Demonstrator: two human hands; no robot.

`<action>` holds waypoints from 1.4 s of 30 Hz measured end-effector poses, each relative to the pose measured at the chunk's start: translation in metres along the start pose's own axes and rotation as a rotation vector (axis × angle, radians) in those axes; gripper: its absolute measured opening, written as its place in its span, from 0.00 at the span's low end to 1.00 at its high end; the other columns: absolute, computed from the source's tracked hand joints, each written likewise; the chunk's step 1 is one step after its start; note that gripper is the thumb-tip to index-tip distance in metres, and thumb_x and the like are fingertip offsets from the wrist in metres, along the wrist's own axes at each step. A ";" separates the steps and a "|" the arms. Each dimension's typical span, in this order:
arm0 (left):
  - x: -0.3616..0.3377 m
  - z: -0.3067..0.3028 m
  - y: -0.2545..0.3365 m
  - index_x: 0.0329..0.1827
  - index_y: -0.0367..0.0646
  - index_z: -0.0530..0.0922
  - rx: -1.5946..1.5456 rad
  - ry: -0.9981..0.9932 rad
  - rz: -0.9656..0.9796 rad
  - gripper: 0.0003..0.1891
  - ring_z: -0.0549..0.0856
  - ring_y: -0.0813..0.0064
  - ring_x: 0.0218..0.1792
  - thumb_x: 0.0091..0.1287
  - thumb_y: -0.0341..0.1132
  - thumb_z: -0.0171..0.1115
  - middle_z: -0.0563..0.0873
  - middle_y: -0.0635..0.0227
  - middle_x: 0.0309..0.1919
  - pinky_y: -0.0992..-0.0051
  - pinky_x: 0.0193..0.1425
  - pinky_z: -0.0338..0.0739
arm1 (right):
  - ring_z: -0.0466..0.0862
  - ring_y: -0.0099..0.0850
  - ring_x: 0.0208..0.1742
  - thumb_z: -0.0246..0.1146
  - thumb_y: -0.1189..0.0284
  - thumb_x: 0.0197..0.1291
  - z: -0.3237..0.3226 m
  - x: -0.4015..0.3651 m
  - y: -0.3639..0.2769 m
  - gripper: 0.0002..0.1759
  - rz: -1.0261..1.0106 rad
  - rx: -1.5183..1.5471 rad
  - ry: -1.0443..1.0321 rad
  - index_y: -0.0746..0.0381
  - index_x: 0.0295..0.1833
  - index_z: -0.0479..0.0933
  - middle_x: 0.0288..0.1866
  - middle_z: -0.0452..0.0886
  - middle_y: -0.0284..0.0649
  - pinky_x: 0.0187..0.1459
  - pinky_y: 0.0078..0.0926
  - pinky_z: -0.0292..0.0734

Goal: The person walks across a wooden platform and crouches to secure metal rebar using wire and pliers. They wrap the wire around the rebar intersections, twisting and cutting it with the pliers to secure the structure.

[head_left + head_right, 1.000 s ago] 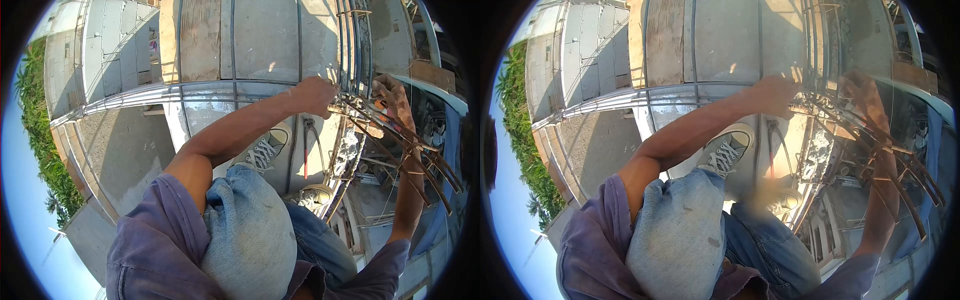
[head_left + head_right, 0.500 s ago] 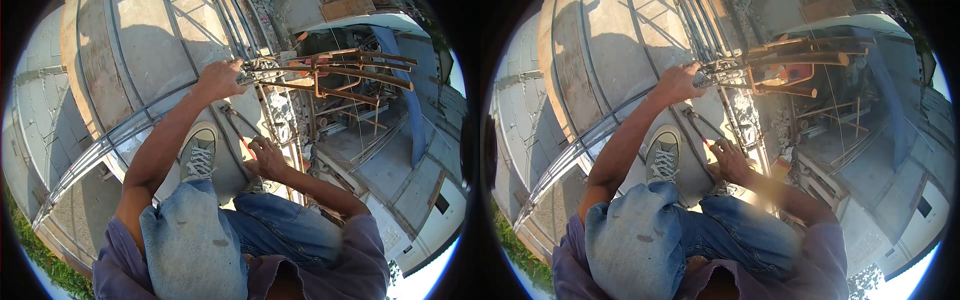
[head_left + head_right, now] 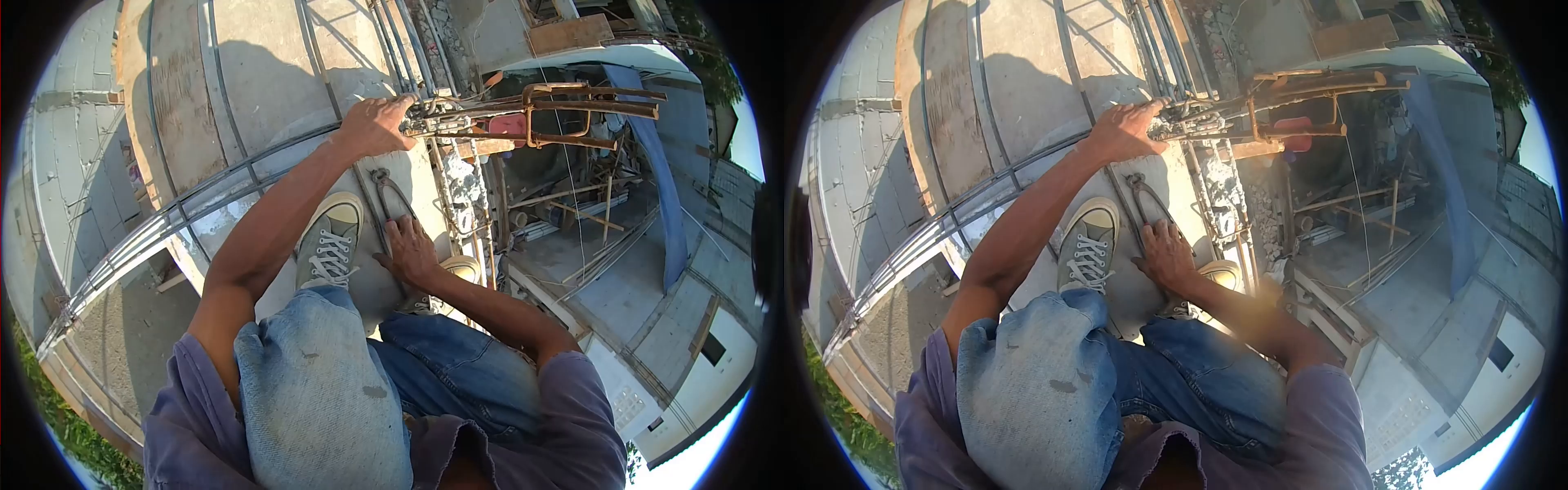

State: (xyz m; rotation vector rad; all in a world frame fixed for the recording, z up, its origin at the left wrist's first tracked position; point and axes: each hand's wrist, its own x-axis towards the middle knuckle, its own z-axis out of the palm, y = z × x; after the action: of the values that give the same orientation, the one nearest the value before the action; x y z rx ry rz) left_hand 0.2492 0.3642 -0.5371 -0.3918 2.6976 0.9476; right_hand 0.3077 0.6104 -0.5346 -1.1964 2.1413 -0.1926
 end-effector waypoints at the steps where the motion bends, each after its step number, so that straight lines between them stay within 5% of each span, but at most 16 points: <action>1: 0.000 0.002 -0.001 0.71 0.45 0.64 -0.005 0.023 0.017 0.43 0.75 0.54 0.64 0.54 0.55 0.64 0.76 0.52 0.64 0.61 0.69 0.68 | 0.73 0.52 0.56 0.69 0.63 0.51 0.002 0.003 0.003 0.29 -0.013 -0.010 -0.017 0.65 0.55 0.67 0.50 0.68 0.53 0.54 0.47 0.74; 5: 0.004 0.009 -0.005 0.71 0.45 0.65 -0.020 0.052 0.047 0.42 0.76 0.54 0.63 0.54 0.55 0.64 0.76 0.51 0.63 0.61 0.68 0.68 | 0.77 0.55 0.50 0.64 0.69 0.52 0.001 0.011 -0.012 0.23 0.125 0.031 -0.141 0.65 0.52 0.66 0.49 0.69 0.55 0.48 0.49 0.77; 9: 0.006 0.009 -0.006 0.71 0.44 0.65 -0.015 0.061 0.061 0.42 0.77 0.54 0.61 0.53 0.55 0.65 0.77 0.52 0.62 0.61 0.67 0.70 | 0.80 0.56 0.46 0.59 0.73 0.54 0.001 0.009 -0.012 0.19 0.099 0.089 -0.054 0.65 0.51 0.66 0.50 0.71 0.56 0.48 0.50 0.77; 12: -0.001 0.008 -0.005 0.70 0.44 0.65 -0.029 0.062 0.059 0.42 0.77 0.54 0.61 0.53 0.55 0.65 0.78 0.53 0.61 0.60 0.66 0.70 | 0.79 0.53 0.48 0.63 0.69 0.56 -0.014 0.014 -0.011 0.21 0.200 0.216 -0.061 0.65 0.52 0.66 0.48 0.70 0.53 0.47 0.49 0.77; 15: 0.002 0.005 -0.005 0.70 0.44 0.66 -0.034 0.078 0.053 0.42 0.78 0.54 0.60 0.54 0.55 0.65 0.79 0.53 0.60 0.60 0.66 0.70 | 0.72 0.48 0.54 0.67 0.63 0.55 -0.027 0.018 -0.005 0.25 0.132 0.103 0.147 0.63 0.53 0.67 0.49 0.68 0.50 0.53 0.47 0.71; 18: 0.004 0.012 -0.008 0.70 0.45 0.65 -0.016 0.102 0.066 0.41 0.78 0.55 0.60 0.54 0.54 0.65 0.79 0.54 0.60 0.60 0.67 0.69 | 0.71 0.48 0.54 0.68 0.62 0.55 -0.023 0.017 0.011 0.25 0.157 0.091 0.009 0.61 0.53 0.68 0.50 0.68 0.49 0.54 0.48 0.70; 25: 0.002 0.015 -0.009 0.68 0.43 0.67 -0.020 0.162 0.103 0.41 0.80 0.54 0.58 0.53 0.55 0.65 0.79 0.51 0.59 0.61 0.63 0.73 | 0.72 0.50 0.53 0.65 0.67 0.54 -0.007 0.021 0.016 0.23 0.121 0.058 0.047 0.61 0.53 0.68 0.51 0.67 0.52 0.51 0.49 0.73; 35: 0.002 0.014 -0.008 0.68 0.41 0.67 -0.038 0.189 0.113 0.41 0.79 0.55 0.59 0.52 0.54 0.65 0.79 0.51 0.59 0.62 0.66 0.70 | 0.70 0.56 0.56 0.64 0.57 0.58 -0.023 0.029 0.028 0.32 0.149 -0.014 0.182 0.68 0.57 0.64 0.51 0.65 0.57 0.56 0.52 0.69; 41: 0.001 0.012 -0.005 0.69 0.42 0.67 -0.040 0.171 0.095 0.41 0.79 0.56 0.60 0.52 0.54 0.64 0.78 0.52 0.61 0.62 0.66 0.70 | 0.68 0.53 0.56 0.63 0.68 0.50 -0.041 0.032 0.031 0.26 0.239 0.208 0.167 0.68 0.53 0.67 0.53 0.66 0.57 0.54 0.49 0.71; 42: 0.002 0.013 -0.007 0.69 0.43 0.67 -0.034 0.185 0.104 0.41 0.79 0.56 0.59 0.52 0.54 0.64 0.78 0.53 0.62 0.62 0.66 0.70 | 0.70 0.52 0.54 0.60 0.70 0.50 -0.041 0.030 0.039 0.22 0.125 0.251 0.194 0.68 0.51 0.69 0.49 0.68 0.57 0.53 0.49 0.72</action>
State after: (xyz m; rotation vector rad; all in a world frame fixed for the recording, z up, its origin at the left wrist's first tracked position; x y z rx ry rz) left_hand 0.2517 0.3669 -0.5518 -0.3660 2.8968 1.0335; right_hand 0.2445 0.6013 -0.5339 -0.9292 2.2692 -0.5240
